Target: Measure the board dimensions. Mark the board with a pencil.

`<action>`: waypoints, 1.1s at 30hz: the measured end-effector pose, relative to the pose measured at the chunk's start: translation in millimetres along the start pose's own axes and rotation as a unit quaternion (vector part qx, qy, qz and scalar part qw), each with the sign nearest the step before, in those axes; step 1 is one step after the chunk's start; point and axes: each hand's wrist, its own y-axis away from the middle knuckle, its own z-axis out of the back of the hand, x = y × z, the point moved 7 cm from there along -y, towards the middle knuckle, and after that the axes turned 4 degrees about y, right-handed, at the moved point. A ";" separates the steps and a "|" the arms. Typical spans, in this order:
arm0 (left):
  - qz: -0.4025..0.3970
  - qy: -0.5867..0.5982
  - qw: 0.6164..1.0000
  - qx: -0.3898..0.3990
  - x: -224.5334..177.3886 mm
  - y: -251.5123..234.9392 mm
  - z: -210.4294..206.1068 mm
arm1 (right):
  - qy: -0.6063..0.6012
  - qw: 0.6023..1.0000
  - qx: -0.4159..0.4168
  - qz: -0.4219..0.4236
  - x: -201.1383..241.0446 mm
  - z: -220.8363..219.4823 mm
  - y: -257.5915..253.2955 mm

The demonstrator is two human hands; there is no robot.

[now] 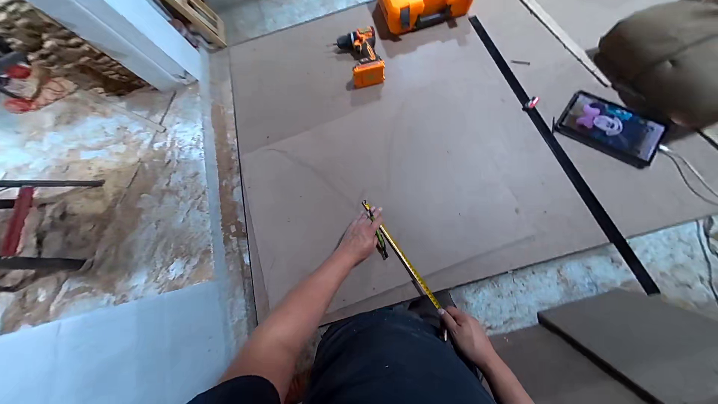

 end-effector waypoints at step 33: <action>-0.082 0.056 0.994 -0.050 21.2 -13.0 -8.3 | -0.013 0.989 -0.010 -0.144 92.6 -22.8 -36.2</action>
